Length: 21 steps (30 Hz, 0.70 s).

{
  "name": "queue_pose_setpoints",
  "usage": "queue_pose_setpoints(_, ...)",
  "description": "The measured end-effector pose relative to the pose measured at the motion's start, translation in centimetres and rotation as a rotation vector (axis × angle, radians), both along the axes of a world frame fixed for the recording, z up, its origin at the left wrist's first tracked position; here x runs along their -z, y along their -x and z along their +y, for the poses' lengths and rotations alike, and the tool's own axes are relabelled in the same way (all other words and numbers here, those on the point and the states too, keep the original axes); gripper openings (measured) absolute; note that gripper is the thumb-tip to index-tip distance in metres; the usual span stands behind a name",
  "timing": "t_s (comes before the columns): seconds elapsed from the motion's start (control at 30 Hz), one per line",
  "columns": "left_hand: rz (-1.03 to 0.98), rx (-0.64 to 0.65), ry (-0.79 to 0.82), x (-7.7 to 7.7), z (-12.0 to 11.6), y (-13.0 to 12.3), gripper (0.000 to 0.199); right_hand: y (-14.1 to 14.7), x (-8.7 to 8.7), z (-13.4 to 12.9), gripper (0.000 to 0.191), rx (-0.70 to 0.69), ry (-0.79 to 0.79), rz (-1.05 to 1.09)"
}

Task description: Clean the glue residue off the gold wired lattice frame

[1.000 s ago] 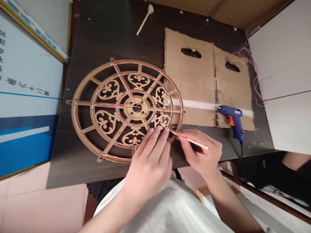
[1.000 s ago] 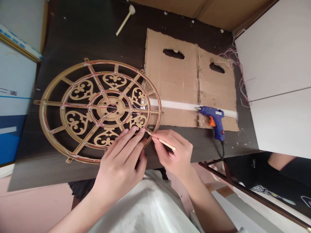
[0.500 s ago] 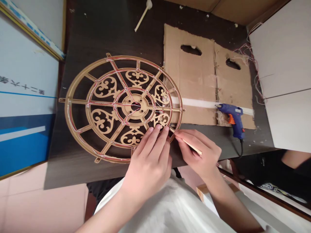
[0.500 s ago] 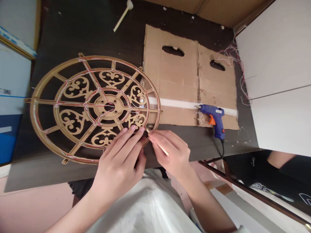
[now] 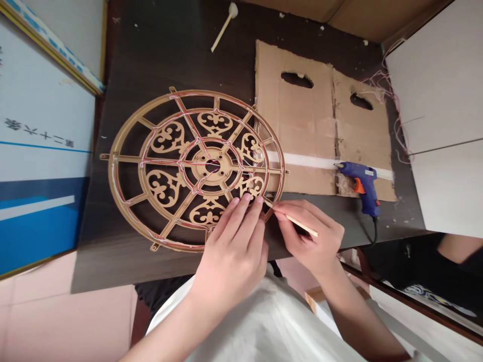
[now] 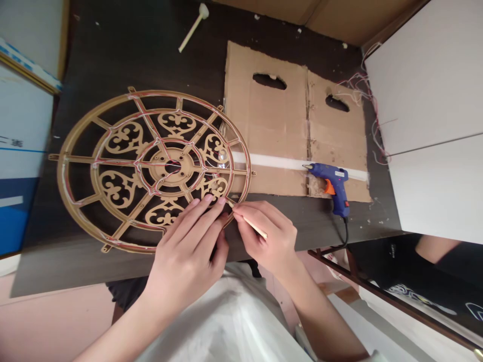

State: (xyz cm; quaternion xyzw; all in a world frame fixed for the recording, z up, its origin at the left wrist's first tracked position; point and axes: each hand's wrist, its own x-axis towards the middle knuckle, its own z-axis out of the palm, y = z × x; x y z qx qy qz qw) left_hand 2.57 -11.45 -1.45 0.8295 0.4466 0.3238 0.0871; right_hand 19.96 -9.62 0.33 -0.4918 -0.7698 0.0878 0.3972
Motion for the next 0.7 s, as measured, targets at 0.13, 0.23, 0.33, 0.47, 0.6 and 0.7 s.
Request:
queue_pose_setpoints(0.13,-0.001,0.000,-0.003,0.12,-0.03,-0.05,0.026,-0.08,0.32,-0.25,0.031,-0.020,-0.022,-0.020)
queue_pose_setpoints(0.23,-0.008,0.001,-0.006,0.16,-0.01,-0.07,0.029,-0.16,0.70,-0.56,0.034,-0.035,-0.043,-0.032)
queue_pose_setpoints(0.33,-0.011,0.003,0.000,0.09,0.02,-0.07,0.029,-0.21,0.90,-0.80,0.038,-0.038,-0.058,-0.039)
queue_pose_setpoints(0.47,-0.011,-0.004,-0.002,0.04,0.07,-0.01,0.026,-0.24,0.71,-0.87,0.042,-0.010,-0.066,-0.035)
queue_pose_setpoints(0.6,-0.006,0.000,-0.006,0.07,0.03,0.00,0.027,-0.16,0.44,-0.83,0.038,0.025,-0.064,-0.019)
queue_pose_setpoints(0.7,-0.002,-0.002,-0.004,0.07,-0.03,-0.05,0.027,-0.03,0.39,-0.73,0.033,0.017,-0.038,-0.021)
